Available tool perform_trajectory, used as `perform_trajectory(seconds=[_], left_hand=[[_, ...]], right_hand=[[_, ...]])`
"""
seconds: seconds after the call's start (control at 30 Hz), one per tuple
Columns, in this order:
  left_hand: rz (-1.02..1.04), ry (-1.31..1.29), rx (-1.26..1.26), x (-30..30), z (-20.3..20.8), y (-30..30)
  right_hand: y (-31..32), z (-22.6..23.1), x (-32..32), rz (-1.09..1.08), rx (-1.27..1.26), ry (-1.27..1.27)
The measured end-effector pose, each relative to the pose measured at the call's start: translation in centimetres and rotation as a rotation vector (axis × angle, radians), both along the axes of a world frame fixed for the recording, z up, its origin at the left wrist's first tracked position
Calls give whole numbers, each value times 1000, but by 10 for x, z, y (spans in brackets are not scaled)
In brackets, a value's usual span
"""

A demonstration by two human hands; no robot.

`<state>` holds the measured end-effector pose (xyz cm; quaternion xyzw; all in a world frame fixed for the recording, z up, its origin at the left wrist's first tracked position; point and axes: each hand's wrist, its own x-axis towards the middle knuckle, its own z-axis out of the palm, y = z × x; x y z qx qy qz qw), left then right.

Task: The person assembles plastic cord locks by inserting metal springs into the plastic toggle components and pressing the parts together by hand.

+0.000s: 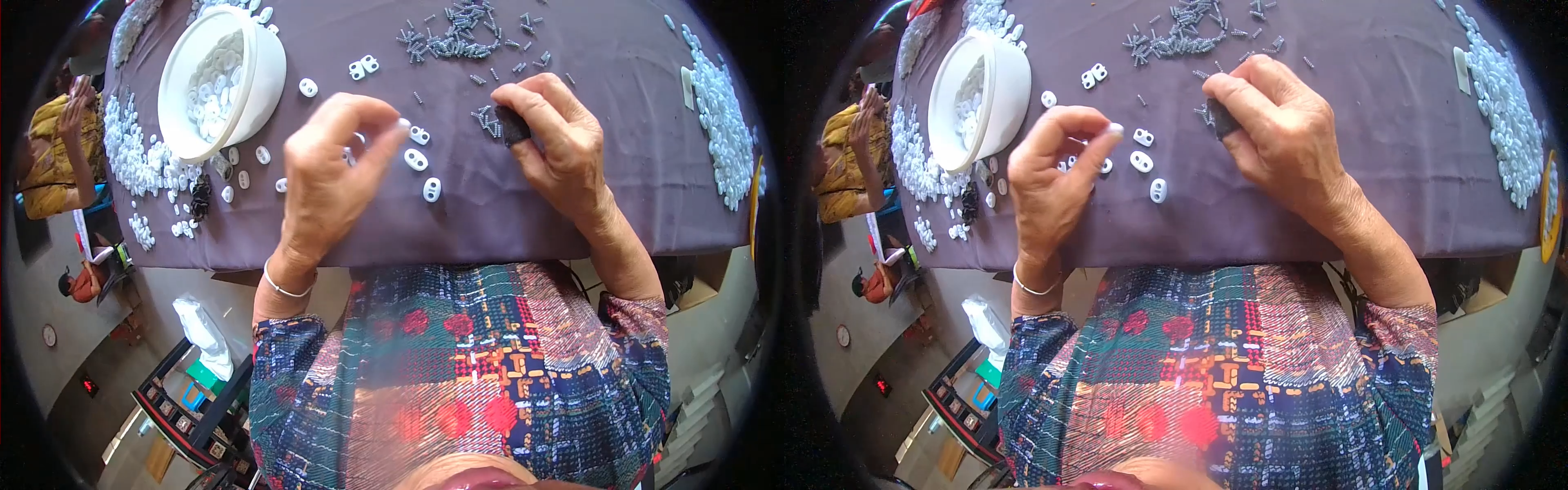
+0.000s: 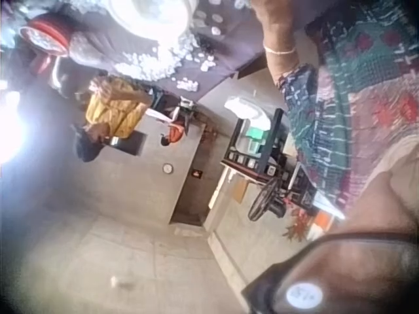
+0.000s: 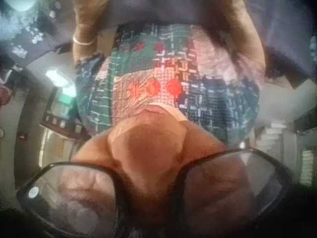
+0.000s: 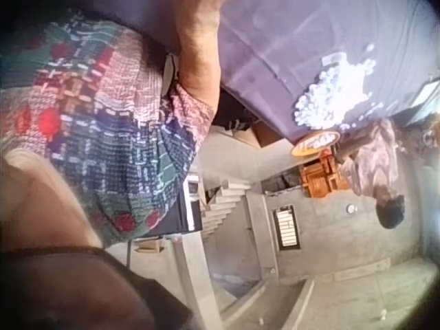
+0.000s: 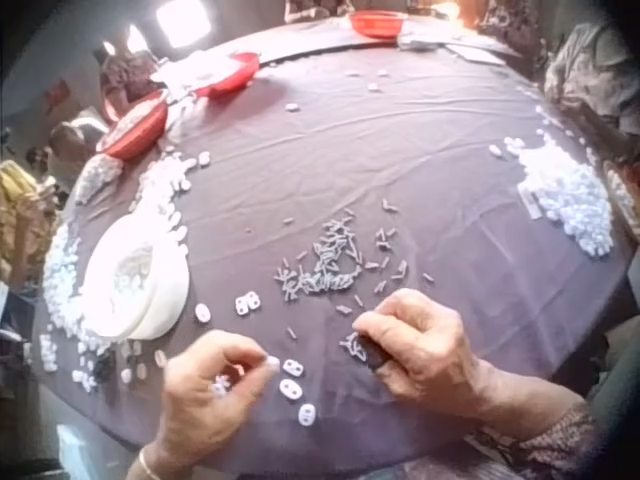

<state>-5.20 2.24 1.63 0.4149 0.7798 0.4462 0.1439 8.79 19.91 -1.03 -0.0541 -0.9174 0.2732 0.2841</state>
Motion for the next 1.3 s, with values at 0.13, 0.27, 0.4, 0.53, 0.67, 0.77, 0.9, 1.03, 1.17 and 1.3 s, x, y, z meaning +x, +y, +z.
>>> perform_trajectory(seconds=[0.13, 0.27, 0.4, 0.53, 0.67, 0.77, 0.9, 1.03, 1.17, 1.3], left_hand=[[25, -81, 7, 1, -4, 2], [79, -152, 83, -5, -7, -2], [71, -93, 113, -14, -14, -3], [87, -75, 130, -18, -16, -4], [109, -133, 162, -11, -19, 5], [129, -181, 178, -6, -18, 9], [118, -221, 176, -4, -20, 10], [129, -268, 157, -1, -19, 12], [138, -262, 169, -1, -17, 10], [128, -185, 184, -5, -21, 6]], right_hand=[[0, -1, -2, 32, -45, -23], [-1, 5, -2, 65, -109, -53], [-5, 12, 0, 118, -61, -110], [-16, 19, -7, 199, -4, -194], [-19, 17, -20, 208, 101, -179], [-20, 7, -32, 231, 176, -189], [-16, 2, -42, 314, 168, -302], [-12, 6, -46, 338, 122, -409], [-14, 14, -47, 386, 76, -476], [-23, 14, -45, 371, 99, -461]])
